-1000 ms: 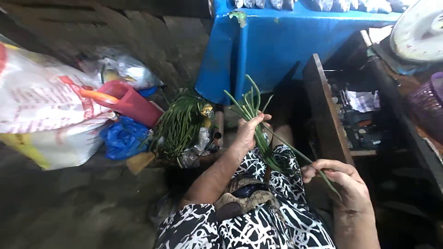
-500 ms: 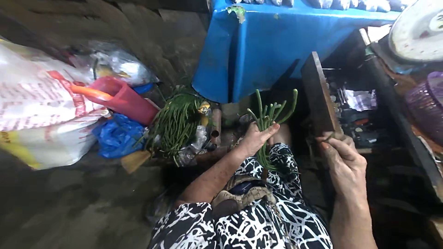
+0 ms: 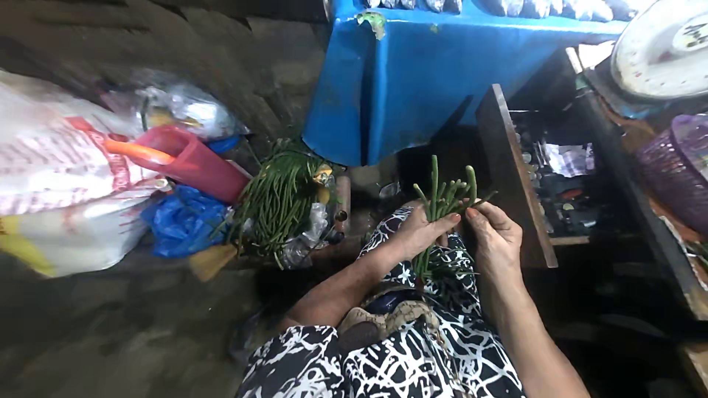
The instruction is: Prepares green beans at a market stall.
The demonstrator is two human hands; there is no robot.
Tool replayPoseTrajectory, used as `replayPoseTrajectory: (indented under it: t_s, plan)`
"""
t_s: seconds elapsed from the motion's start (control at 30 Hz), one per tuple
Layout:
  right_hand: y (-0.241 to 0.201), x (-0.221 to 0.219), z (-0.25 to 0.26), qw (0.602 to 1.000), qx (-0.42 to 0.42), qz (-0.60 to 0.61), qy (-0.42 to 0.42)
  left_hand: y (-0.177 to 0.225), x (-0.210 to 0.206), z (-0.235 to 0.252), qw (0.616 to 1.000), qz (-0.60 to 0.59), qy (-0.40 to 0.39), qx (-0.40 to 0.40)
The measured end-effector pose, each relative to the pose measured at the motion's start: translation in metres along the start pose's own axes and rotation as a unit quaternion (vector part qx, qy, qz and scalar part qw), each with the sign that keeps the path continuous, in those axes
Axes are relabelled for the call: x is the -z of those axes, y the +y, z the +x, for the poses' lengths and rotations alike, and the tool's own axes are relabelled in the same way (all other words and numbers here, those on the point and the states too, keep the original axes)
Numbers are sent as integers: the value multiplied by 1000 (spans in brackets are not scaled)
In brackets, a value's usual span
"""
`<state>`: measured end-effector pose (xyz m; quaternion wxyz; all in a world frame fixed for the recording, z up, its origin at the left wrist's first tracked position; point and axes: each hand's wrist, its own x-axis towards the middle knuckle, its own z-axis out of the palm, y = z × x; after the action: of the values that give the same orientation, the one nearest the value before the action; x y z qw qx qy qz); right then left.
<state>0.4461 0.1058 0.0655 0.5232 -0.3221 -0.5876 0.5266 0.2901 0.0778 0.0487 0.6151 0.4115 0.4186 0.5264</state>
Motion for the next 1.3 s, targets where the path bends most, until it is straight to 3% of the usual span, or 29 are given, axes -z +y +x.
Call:
replayPoseTrajectory:
  t_s: [0.1, 0.2, 0.3, 0.4, 0.53, 0.67, 0.77, 0.87, 1.07, 1.3]
  plan:
    - [-1, 7, 4, 1000, 21, 18, 10, -1, 0, 0, 999, -33, -3, -10]
    - [-29, 25, 8, 997, 64, -2, 52, -3, 1, 2, 996, -82, 40, -14]
    - [-73, 52, 8, 983, 149, -83, 71, -7, 6, 6, 988, -121, 92, -23]
    - [-87, 57, 7, 968, 196, -142, 64, -10, 4, 9, 979, -163, 114, -34]
    - [-47, 16, 3, 959, 118, -257, 26, -8, -9, 9, 979, -169, 98, -51]
    - [-3, -13, -2, 956, 102, -275, -29, -1, -16, 0, 988, -57, 115, -84]
    - [-3, -18, -4, 927, 134, -350, -26, -6, -14, 2, 984, -30, 110, -139]
    - [-1, -21, -6, 907, 162, -389, -10, -5, -16, 3, 982, -21, 121, -144]
    - [17, -21, -19, 897, 193, -396, -28, -5, -17, 5, 977, -76, 152, -128]
    - [4, -3, -18, 900, 162, -402, -50, 0, -14, 3, 980, -56, 158, -107]
